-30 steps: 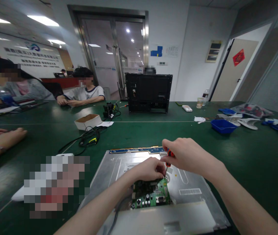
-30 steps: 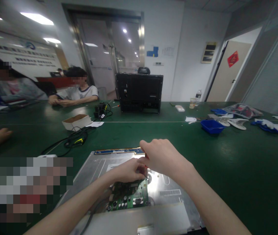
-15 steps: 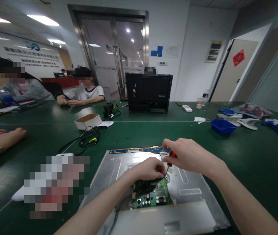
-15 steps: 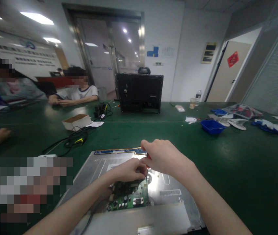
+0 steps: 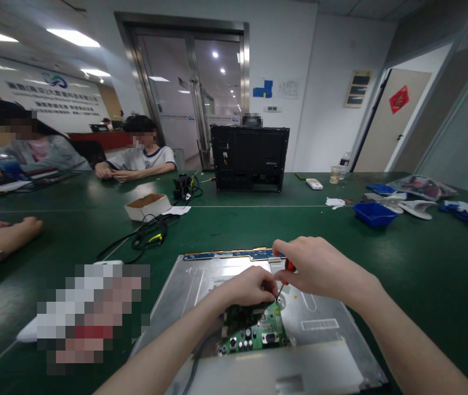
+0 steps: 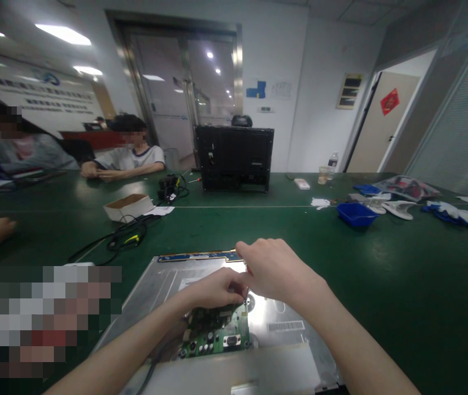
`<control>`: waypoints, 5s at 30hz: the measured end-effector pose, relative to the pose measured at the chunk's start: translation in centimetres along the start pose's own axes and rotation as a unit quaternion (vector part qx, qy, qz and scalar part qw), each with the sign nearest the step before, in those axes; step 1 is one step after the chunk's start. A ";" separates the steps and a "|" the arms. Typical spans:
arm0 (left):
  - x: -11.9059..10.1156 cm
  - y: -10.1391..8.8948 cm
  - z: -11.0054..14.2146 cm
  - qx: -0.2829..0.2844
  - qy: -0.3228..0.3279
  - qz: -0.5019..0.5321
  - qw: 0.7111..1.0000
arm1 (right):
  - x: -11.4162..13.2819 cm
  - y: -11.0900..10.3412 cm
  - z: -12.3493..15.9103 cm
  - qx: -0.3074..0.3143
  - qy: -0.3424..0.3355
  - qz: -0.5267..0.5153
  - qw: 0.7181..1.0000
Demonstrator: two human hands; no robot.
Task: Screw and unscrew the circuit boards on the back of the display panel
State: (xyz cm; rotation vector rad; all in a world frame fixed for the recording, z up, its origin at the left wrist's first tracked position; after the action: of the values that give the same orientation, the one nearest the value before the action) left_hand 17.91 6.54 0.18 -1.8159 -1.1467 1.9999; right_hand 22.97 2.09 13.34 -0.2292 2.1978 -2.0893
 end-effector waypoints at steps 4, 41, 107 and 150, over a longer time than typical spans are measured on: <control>0.2 0.0 0.0 -0.001 -0.001 -0.005 1.000 | 0.9 -0.3 0.9 0.013 -0.060 -0.055 0.997; 0.3 0.1 -0.1 0.000 0.006 -0.013 1.000 | 0.2 0.1 -0.3 -0.006 -0.015 -0.007 1.000; 0.4 0.2 -0.3 0.010 0.016 -0.025 1.000 | 1.3 0.1 0.2 -0.005 -0.056 -0.032 0.998; 0.0 0.0 -0.3 0.013 0.010 -0.027 0.999 | 0.8 -0.3 0.3 0.000 -0.047 -0.014 0.999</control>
State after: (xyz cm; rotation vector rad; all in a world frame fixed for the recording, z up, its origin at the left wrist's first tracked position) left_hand 18.17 6.66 0.17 -1.7699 -1.1447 1.9526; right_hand 22.21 1.67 13.61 -0.3536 2.1525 -2.0474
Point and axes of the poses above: each hand's wrist, its own z-axis away from the middle knuckle, its own y-axis out of the palm, x = y × z, the point moved 9 cm from there along -z, towards the middle knuckle, and after that the axes turned 12 degrees about y, right-handed, at the moved point
